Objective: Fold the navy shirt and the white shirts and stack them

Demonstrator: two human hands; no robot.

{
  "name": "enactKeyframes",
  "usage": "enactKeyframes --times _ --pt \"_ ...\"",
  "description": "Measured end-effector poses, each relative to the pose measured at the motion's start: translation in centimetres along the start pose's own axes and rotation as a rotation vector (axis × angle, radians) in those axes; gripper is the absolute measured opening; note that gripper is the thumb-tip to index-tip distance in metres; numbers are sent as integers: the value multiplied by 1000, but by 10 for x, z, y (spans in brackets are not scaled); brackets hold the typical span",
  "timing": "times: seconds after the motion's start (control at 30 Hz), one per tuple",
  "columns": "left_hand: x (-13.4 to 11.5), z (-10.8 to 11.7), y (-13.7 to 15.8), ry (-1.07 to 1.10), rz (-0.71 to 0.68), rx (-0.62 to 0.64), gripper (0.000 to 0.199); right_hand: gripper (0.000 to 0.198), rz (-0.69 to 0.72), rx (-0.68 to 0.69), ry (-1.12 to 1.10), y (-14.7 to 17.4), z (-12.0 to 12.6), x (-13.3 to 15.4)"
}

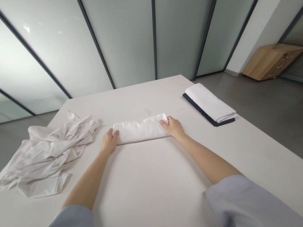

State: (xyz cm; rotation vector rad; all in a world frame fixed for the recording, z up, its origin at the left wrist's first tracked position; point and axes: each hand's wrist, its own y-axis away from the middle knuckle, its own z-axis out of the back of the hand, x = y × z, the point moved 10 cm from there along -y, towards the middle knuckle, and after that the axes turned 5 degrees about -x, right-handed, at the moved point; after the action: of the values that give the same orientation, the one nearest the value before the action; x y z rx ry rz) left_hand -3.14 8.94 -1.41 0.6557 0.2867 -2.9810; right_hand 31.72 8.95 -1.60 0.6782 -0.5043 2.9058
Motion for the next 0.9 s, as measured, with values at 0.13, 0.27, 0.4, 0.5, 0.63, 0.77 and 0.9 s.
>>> enactKeyframes --times 0.13,0.27,0.4,0.5,0.63,0.77,0.9 --pt "-1 4 3 -58 18 -39 40 43 -32 9 28 1 -2 -4" --pt "-6 17 9 -103 -21 -106 62 52 22 -28 35 0 0 -5" --pt "-44 39 19 -165 -223 -252 63 46 243 -208 49 4 20 24" --pt "-86 32 23 -148 -373 -198 52 39 407 -189 43 8 20 65" --pt "-129 -2 17 -136 -436 -83 47 36 459 -12 114 9 -10 116" --pt "-130 -39 8 -143 -361 13 43 35 349 116 193 10 -42 129" --pt "-121 -48 7 -188 -330 -28 46 36 317 125 213 12 -50 124"
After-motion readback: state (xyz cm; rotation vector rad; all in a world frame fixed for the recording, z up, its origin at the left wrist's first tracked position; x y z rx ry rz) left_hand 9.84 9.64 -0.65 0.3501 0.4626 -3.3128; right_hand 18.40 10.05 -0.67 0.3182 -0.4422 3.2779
